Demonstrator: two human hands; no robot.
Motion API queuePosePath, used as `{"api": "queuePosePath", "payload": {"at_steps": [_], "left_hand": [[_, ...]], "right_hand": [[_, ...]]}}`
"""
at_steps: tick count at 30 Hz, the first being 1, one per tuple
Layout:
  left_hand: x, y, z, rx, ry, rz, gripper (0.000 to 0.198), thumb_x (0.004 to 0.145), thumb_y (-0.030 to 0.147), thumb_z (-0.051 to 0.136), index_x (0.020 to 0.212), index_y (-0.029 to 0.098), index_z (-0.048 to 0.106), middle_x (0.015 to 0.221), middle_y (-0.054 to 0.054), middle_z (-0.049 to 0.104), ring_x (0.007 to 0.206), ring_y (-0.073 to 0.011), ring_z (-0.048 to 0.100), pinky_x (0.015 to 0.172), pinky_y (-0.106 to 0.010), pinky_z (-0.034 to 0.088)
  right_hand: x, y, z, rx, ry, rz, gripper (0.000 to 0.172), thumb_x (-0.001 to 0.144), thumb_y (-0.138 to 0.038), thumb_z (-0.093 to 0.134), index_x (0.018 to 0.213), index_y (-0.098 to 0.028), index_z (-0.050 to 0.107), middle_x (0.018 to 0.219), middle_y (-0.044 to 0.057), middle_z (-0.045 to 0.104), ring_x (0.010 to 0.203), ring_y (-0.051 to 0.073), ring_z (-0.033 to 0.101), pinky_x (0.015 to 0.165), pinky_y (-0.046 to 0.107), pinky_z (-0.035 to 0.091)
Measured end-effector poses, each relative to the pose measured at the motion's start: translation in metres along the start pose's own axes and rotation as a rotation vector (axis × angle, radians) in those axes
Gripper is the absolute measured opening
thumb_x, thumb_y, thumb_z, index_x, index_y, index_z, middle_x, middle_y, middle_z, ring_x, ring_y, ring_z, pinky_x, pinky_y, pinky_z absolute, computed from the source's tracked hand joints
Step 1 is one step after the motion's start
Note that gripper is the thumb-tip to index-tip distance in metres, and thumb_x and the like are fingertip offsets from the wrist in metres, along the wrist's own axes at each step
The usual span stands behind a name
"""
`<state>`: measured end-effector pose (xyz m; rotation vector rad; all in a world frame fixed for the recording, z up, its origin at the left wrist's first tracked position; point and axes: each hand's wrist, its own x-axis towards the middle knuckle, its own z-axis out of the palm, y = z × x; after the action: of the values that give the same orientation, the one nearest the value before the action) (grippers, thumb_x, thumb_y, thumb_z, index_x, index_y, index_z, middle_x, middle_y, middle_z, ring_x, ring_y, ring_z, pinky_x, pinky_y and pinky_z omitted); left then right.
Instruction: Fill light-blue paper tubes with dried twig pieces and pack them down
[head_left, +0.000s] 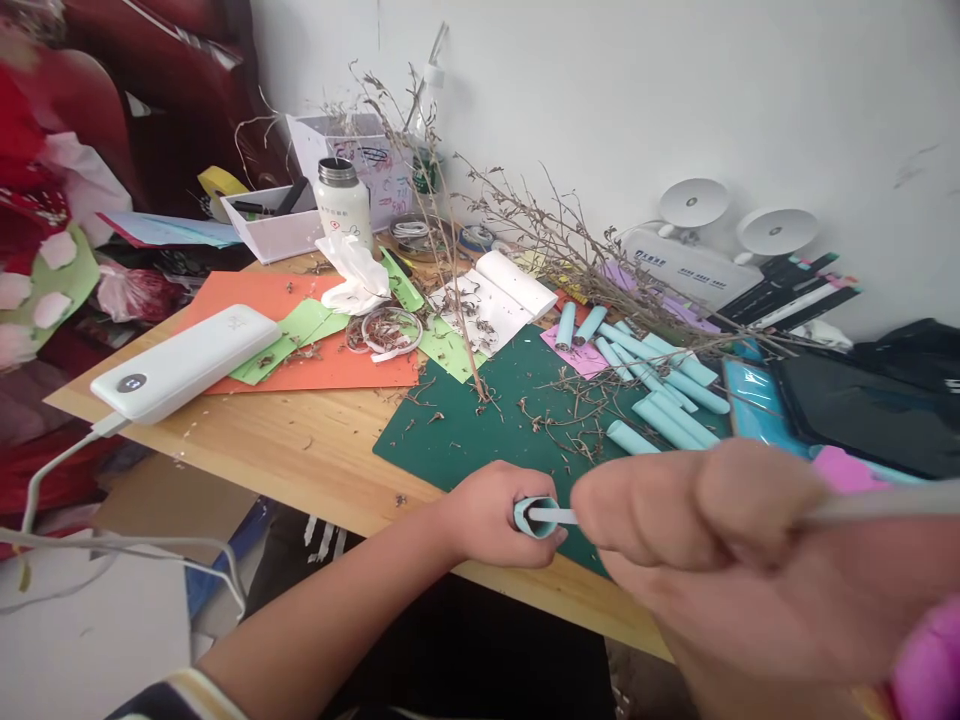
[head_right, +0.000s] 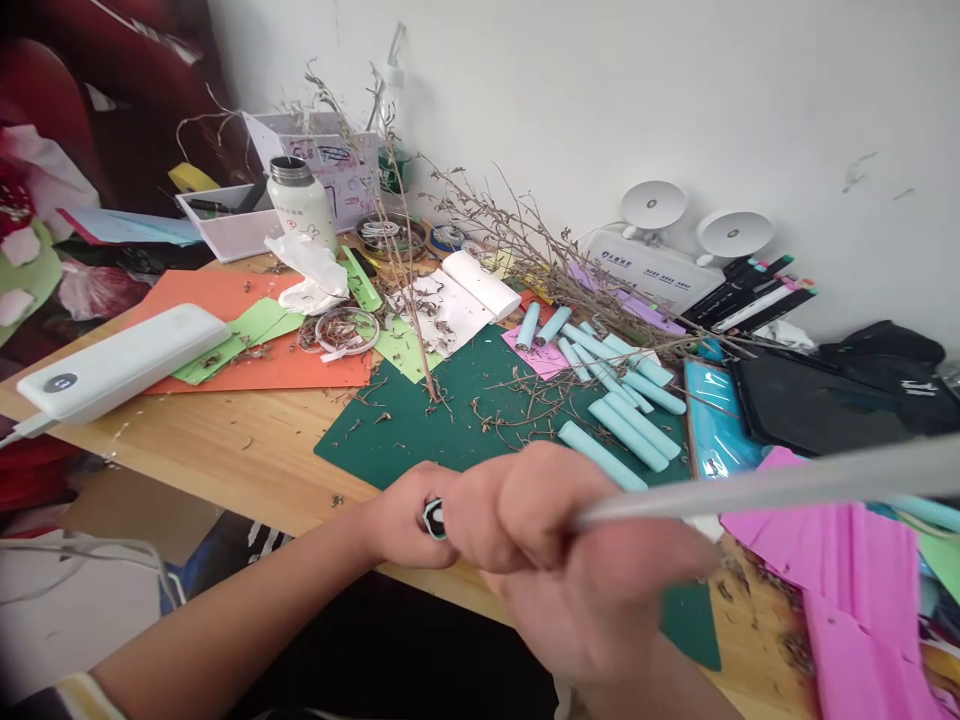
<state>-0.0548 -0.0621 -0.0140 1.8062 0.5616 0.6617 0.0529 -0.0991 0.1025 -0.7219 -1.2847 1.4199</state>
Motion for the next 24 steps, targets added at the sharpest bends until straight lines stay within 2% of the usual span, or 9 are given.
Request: {"api": "queuePosePath", "payload": {"at_steps": [3,5,9,15,24], "left_hand": [[0.000,-0.001,0.000,-0.034,-0.020,-0.013,0.006,0.051,0.015,0.053,0.056,0.013,0.050,0.055,0.003,0.048,0.053,-0.0072,0.042,0.051,-0.017,0.037],[0.000,-0.001,0.000,-0.039,-0.032,-0.022,0.006,0.051,0.014,0.053,0.057,0.013,0.051,0.056,0.003,0.048,0.054,-0.0074,0.042,0.051,-0.017,0.037],[0.001,0.001,0.000,-0.042,-0.016,-0.020,0.005,0.050,0.012,0.052,0.052,0.013,0.047,0.052,0.004,0.043,0.051,-0.0059,0.038,0.047,-0.016,0.034],[0.001,0.000,0.000,-0.102,0.027,0.005,0.010,0.048,0.013,0.049,0.049,0.014,0.040,0.047,0.005,0.036,0.047,-0.0046,0.030,0.041,-0.015,0.028],[0.001,-0.004,0.002,-0.089,0.043,0.063,0.007,0.051,0.013,0.045,0.051,0.015,0.038,0.048,0.005,0.037,0.047,-0.0050,0.031,0.043,-0.017,0.030]], "right_hand": [[0.006,0.024,0.001,0.154,0.001,-0.097,0.053,0.071,-0.063,0.037,0.048,-0.018,0.020,0.042,-0.006,0.017,0.037,0.007,0.021,0.038,0.025,0.024],[0.006,0.031,0.001,0.158,-0.007,-0.113,0.051,0.071,-0.061,0.038,0.049,-0.018,0.021,0.044,-0.006,0.018,0.038,0.007,0.021,0.039,0.025,0.023],[0.002,0.029,0.002,0.157,-0.033,-0.180,0.051,0.075,-0.057,0.038,0.048,-0.018,0.020,0.043,-0.006,0.019,0.039,0.007,0.021,0.040,0.024,0.023],[0.000,0.027,0.000,0.133,-0.015,-0.178,0.051,0.074,-0.057,0.039,0.048,-0.017,0.020,0.044,-0.006,0.019,0.040,0.007,0.022,0.042,0.025,0.023],[0.000,0.029,-0.012,0.159,-0.072,-0.196,0.047,0.075,-0.056,0.039,0.050,-0.019,0.026,0.044,-0.006,0.020,0.038,0.006,0.021,0.039,0.023,0.019]]}}
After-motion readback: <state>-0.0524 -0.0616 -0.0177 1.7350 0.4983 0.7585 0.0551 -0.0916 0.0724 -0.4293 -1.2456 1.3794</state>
